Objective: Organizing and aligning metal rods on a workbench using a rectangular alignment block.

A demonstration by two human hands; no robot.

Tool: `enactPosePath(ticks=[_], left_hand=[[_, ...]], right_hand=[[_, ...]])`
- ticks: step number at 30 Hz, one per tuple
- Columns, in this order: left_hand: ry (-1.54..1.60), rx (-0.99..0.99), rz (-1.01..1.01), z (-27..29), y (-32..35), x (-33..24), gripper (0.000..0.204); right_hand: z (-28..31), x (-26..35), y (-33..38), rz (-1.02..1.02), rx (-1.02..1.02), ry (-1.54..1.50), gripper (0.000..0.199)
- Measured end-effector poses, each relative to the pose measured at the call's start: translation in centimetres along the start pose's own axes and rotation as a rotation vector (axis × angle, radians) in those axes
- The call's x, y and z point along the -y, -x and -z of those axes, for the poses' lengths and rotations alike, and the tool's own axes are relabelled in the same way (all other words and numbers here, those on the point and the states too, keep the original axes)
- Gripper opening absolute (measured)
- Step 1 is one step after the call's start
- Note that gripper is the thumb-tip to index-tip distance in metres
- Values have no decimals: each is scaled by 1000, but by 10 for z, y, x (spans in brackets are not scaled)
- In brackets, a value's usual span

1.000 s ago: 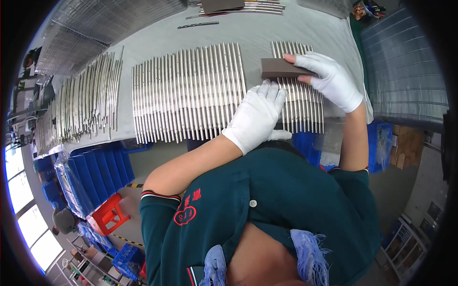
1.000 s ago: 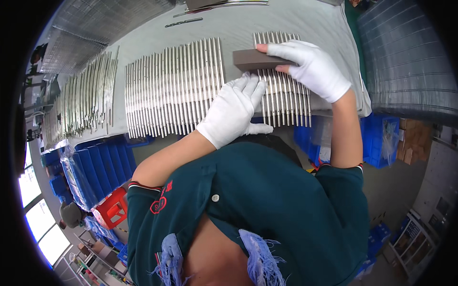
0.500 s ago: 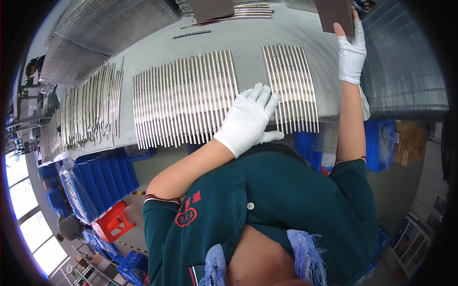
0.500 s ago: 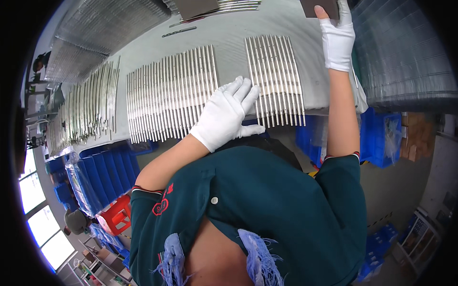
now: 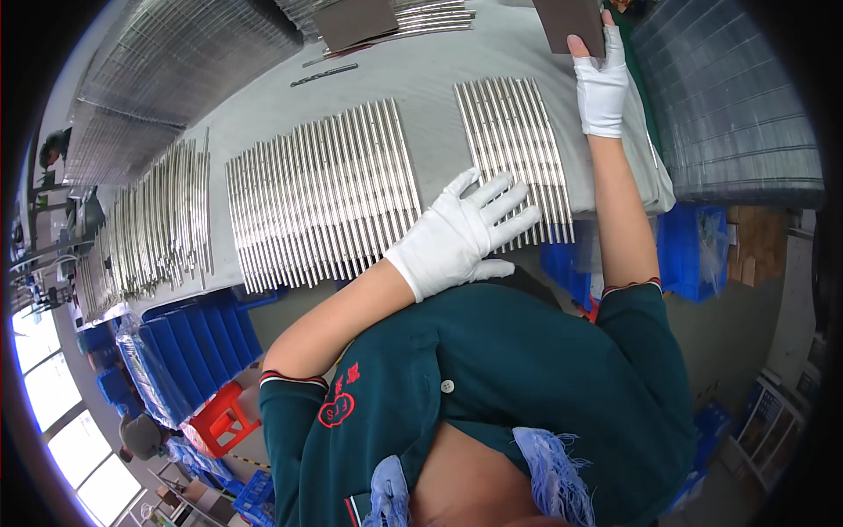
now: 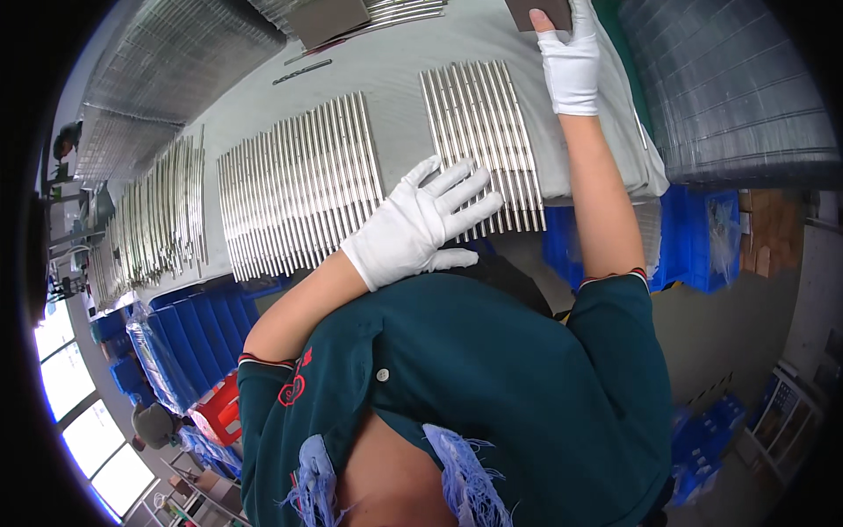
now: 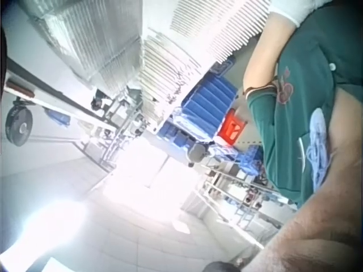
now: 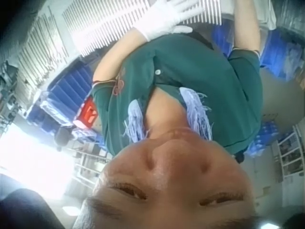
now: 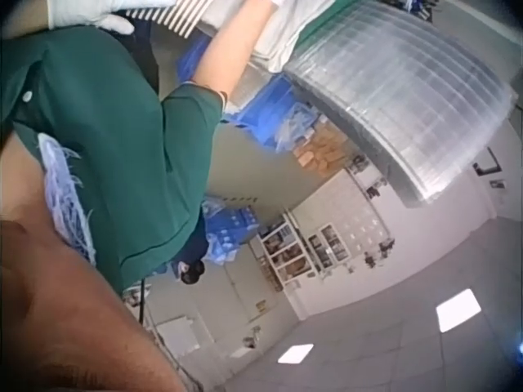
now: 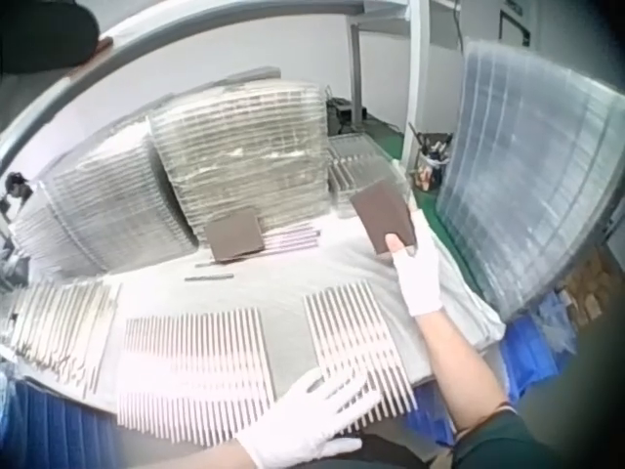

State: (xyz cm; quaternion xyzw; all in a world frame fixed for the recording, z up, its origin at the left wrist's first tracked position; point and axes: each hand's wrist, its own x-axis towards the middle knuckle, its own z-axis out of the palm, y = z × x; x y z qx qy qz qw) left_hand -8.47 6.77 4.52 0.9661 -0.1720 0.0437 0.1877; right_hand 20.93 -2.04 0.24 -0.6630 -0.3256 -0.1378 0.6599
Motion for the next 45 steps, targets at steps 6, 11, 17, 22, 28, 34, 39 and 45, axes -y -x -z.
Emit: enactPosePath(ticks=[6, 11, 17, 22, 28, 34, 39, 45], left_hand=[[-54, 9, 73, -1, -11, 3, 94], [-57, 41, 48, 2, 1, 5, 95], [-14, 12, 52, -3, 2, 3, 92], [-141, 135, 136, 30, 26, 0, 86], [-132, 48, 165, 36, 21, -1, 84], [-69, 58, -34, 3, -31, -4, 86], [-72, 53, -36, -10, -44, -1, 89], [-170, 275, 71, 31, -18, 0, 90]], right_hand=[[5, -8, 1, 24, -2, 22, 61], [3, 8, 1, 19, 1, 130, 62], [4, 6, 0, -32, 37, 113, 63], [11, 5, -1, 34, 30, 230, 63], [3, 29, -1, -127, 37, 61, 61], [7, 21, 0, -7, 43, 280, 58], [8, 28, -1, 2, 40, 295, 57], [8, 27, -1, 10, 39, 317, 57]])
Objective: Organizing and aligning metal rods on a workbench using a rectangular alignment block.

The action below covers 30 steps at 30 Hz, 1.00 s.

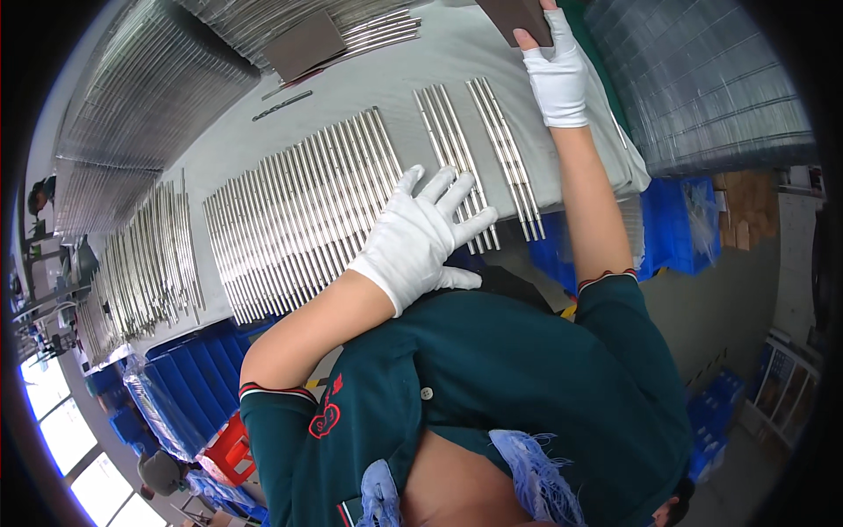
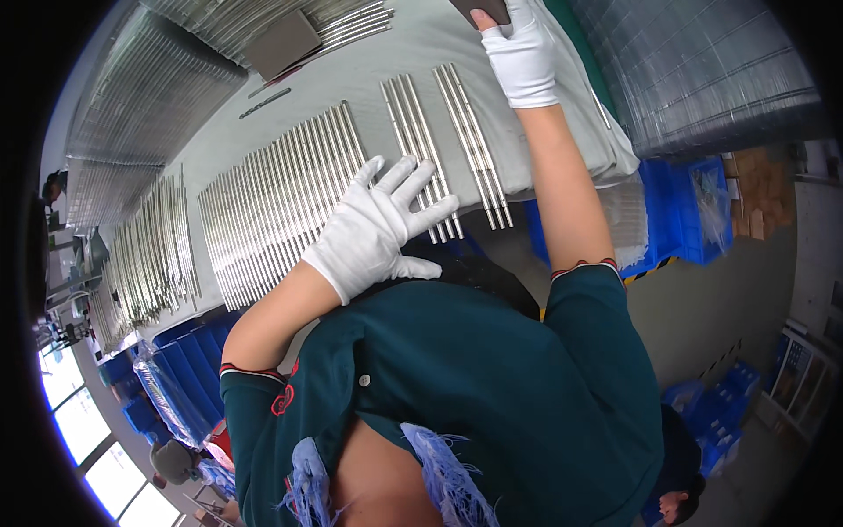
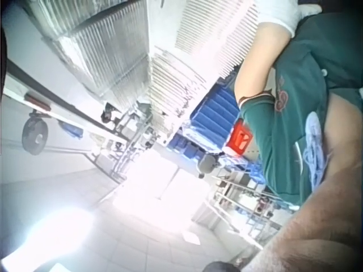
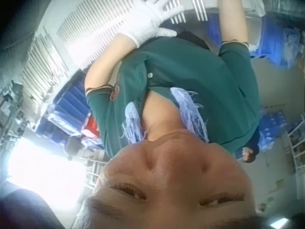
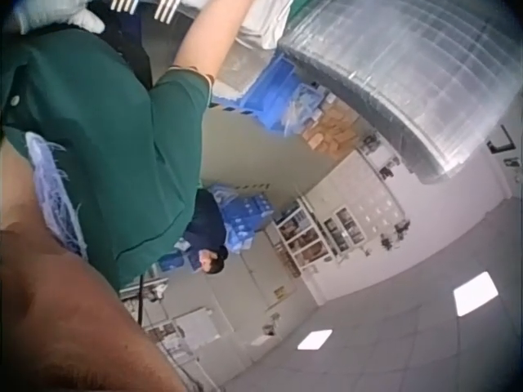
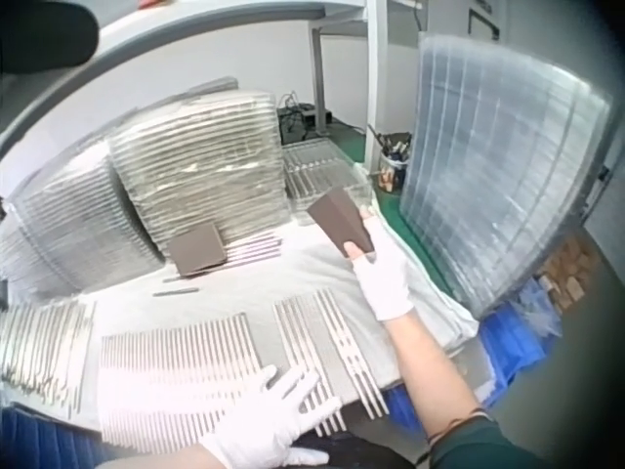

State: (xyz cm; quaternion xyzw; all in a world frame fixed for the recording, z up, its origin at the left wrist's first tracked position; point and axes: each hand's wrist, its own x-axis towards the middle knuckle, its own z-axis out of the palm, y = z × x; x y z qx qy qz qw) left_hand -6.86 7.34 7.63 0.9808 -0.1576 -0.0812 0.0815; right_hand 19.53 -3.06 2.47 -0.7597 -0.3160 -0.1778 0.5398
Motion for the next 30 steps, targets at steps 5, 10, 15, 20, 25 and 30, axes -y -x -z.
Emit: enactPosePath(ticks=[5, 10, 15, 20, 25, 30], left_hand=[[75, -142, -88, -4, -28, -11, 90], [114, -276, -173, -23, -74, -19, 95], [81, -153, -87, -23, -50, -8, 98], [92, -192, -12, -23, -14, -6, 94], [158, -366, -139, -40, -15, -17, 77], [143, -402, -107, -60, -12, -18, 66]], right_hand=[[-5, -17, 0, 133, -25, -8, 58], [-5, -18, 2, 16, -35, -137, 57], [-5, -22, 2, -30, -6, -158, 59], [-5, -19, 1, -45, 5, -154, 59], [-9, -11, 1, -17, 16, -145, 59], [-11, -16, 4, -49, 35, -142, 56]])
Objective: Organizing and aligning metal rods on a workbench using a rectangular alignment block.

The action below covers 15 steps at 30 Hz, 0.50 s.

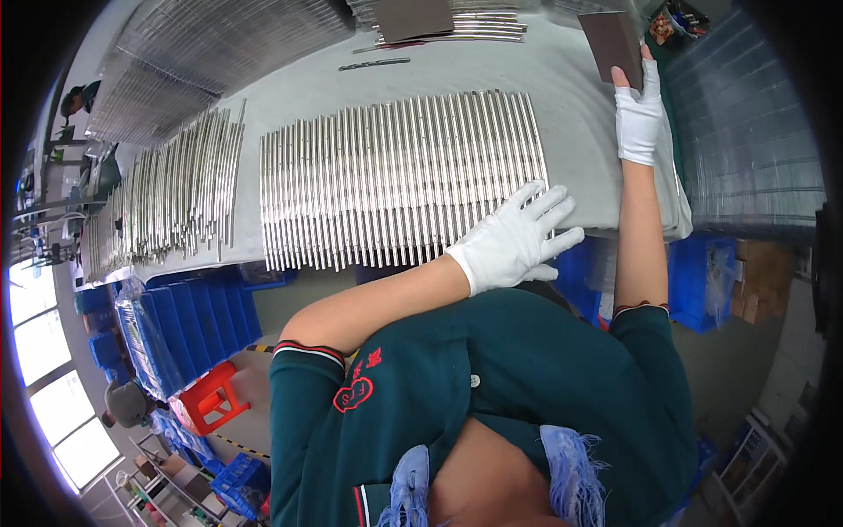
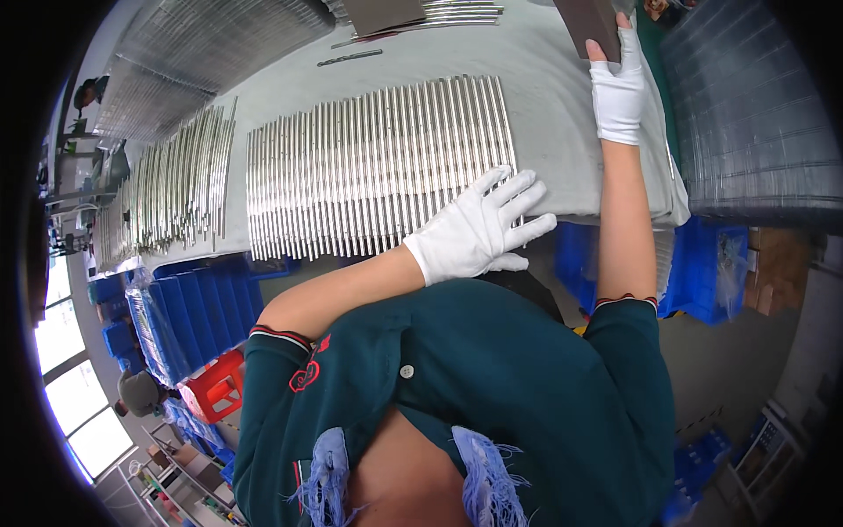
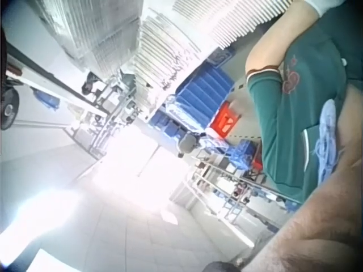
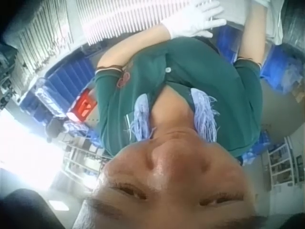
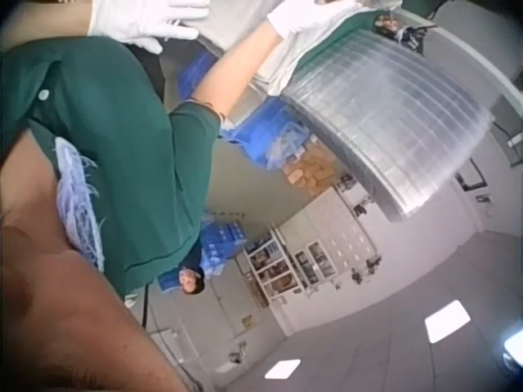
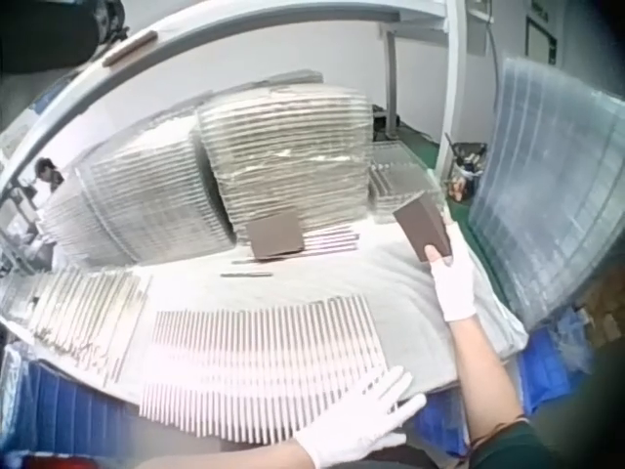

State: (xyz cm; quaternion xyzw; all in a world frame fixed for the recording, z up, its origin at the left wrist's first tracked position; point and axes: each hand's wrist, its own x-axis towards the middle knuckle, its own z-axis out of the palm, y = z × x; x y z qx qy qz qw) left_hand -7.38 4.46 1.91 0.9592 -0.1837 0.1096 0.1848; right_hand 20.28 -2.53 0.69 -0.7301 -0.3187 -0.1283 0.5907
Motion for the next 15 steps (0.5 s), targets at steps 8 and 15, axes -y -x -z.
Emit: enactPosePath(ticks=[8, 15], left_hand=[[-60, -29, 45, 5, -1, 0, 61], [-60, 8, -58, 2, -23, -5, 60]], right_hand=[[-3, 3, -1, 62, -47, -103, 59], [-1, 4, -2, 6, -15, -127, 61]])
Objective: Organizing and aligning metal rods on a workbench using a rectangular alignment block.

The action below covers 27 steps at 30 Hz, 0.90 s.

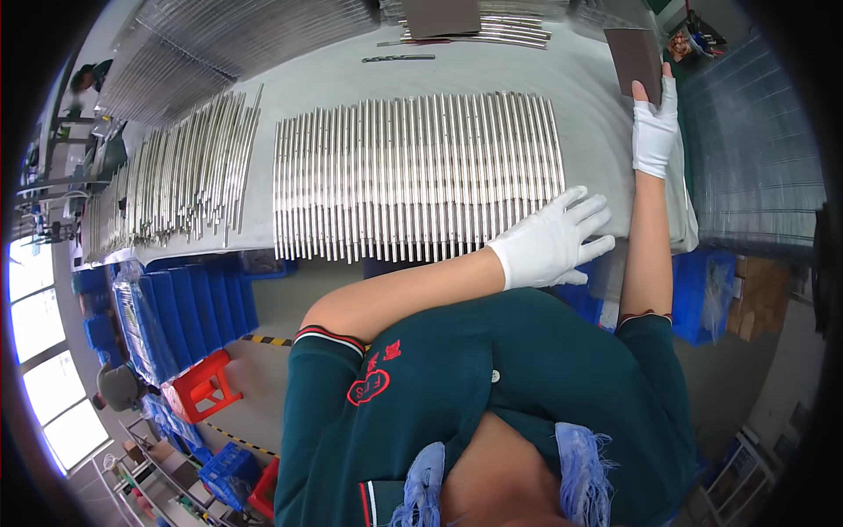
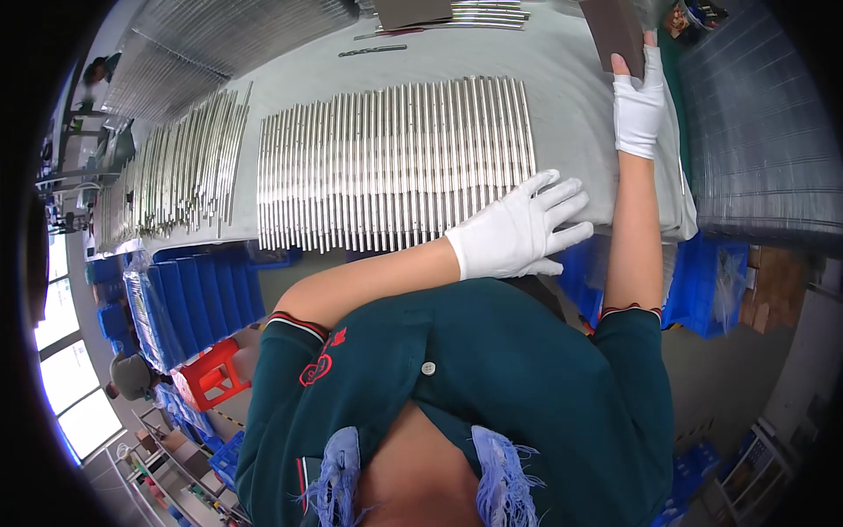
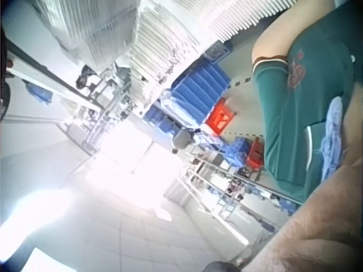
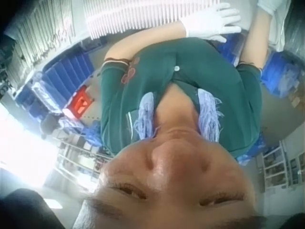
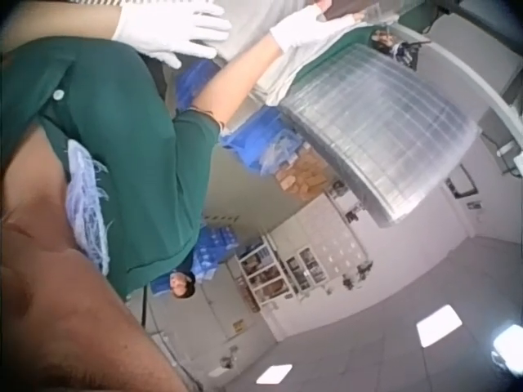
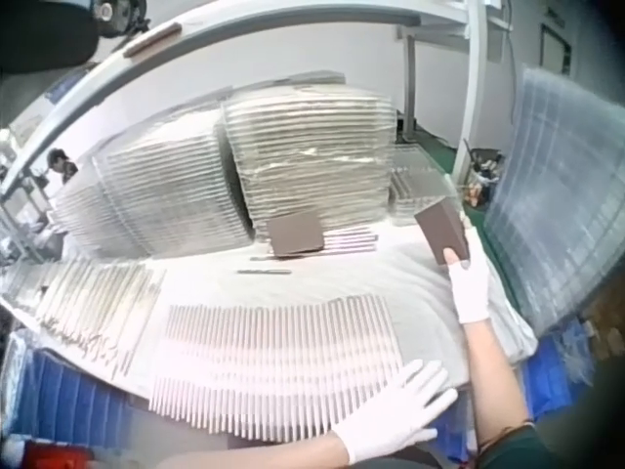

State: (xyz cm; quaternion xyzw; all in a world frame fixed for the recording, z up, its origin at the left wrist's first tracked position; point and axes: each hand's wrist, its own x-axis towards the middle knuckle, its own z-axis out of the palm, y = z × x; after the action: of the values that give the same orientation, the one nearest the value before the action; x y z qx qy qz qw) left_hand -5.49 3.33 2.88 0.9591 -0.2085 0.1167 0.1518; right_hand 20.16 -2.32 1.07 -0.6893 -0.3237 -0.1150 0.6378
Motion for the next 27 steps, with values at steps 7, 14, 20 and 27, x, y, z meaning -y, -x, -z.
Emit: enactPosePath(ticks=[7, 14, 20, 27], left_hand=[[-18, -44, 58, -8, 3, -1, 56], [71, -29, 222, 24, 52, 1, 70], [18, -23, 363, 25, 62, -3, 74], [-165, -17, 393, 17, 67, -3, 77]], right_hand=[[2, 2, 1, -32, 3, 65, 66], [5, -2, 2, -15, -43, 129, 79], [0, -2, 1, 16, -24, 6, 81], [-1, 1, 2, -49, -5, -5, 84]])
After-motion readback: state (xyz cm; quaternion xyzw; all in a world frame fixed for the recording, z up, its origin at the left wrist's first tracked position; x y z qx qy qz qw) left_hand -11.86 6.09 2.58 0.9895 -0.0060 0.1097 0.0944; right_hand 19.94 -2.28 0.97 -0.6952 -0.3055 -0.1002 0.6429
